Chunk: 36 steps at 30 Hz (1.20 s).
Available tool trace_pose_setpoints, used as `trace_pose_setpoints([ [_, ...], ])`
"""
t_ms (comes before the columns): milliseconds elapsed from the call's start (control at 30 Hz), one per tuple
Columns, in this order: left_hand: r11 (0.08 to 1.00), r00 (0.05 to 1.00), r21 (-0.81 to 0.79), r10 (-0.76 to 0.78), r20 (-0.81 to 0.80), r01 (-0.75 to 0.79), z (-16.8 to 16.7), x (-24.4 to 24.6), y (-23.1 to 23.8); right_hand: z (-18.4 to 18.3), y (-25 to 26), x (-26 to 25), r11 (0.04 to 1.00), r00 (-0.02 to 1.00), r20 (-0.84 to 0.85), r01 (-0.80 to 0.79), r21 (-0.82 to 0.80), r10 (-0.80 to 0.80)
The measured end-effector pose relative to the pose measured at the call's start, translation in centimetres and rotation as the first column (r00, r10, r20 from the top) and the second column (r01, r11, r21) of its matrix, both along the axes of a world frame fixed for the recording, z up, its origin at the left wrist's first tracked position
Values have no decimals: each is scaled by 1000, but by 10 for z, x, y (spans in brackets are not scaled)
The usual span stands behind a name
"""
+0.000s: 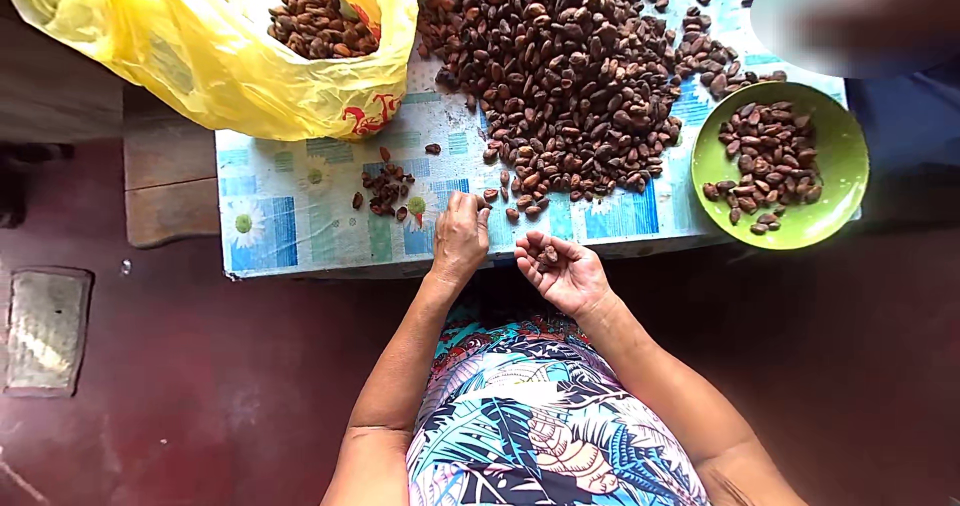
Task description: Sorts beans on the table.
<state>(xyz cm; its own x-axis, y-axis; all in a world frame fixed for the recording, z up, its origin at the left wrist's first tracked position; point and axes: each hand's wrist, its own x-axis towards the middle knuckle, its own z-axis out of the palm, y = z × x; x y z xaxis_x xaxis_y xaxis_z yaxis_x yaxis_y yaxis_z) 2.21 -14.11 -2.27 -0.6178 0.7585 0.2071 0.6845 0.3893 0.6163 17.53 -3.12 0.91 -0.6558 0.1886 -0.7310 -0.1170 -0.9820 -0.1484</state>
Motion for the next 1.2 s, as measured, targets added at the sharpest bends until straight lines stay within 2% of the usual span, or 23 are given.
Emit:
trace_pose_setpoints([
  [100, 991, 991, 0, -132, 33, 132, 21, 21, -5, 4, -1, -6, 1000, 1000, -8, 25, 4, -25],
  [200, 969, 969, 16, -248, -2, 248, 34, 37, -2, 5, 0, -9, 998, 997, -31, 68, 7, -68],
  [300, 955, 954, 42, -295, 58, 293, 32, 20, 2, 3, 4, -6, 994, 994, -30, 102, 27, -101],
  [400, 986, 985, 32, -167, 45, 166, 29, -20, 11, 1, 9, 3, 994, 994, -29, 104, 39, -103],
  [467, 986, 995, -132, -96, 15, 97, 27, -52, 19, -1, 11, 10, 993, 994, -30, 110, 40, -109],
  [600, 905, 983, -423, -104, -152, 30, 12, -90, 20, 0, 14, 16, 988, 989, -21, 150, 28, -150],
  [700, 847, 971, -509, 32, -237, -152, 23, -85, 9, 1, 18, 18, 985, 985, -10, 173, 19, -173],
  [733, 850, 972, -500, 57, -227, -166, 27, -79, 8, 0, 18, 19, 985, 985, -9, 172, 19, -172],
  [800, 923, 986, -380, 0, -167, -64, 32, -60, 8, -2, 18, 18, 988, 988, -9, 152, 29, -151],
  [900, 970, 994, -227, -73, 78, 89, 30, -27, 22, 0, 18, 16, 989, 989, -4, 148, 29, -148],
  [967, 970, 990, -229, -51, 135, 81, 24, -10, 33, -1, 17, 16, 987, 988, -12, 155, 29, -155],
  [1200, 934, 985, -320, -127, 121, 160, 25, 4, 52, 1, 13, 18, 990, 990, 19, 140, 33, -141],
])
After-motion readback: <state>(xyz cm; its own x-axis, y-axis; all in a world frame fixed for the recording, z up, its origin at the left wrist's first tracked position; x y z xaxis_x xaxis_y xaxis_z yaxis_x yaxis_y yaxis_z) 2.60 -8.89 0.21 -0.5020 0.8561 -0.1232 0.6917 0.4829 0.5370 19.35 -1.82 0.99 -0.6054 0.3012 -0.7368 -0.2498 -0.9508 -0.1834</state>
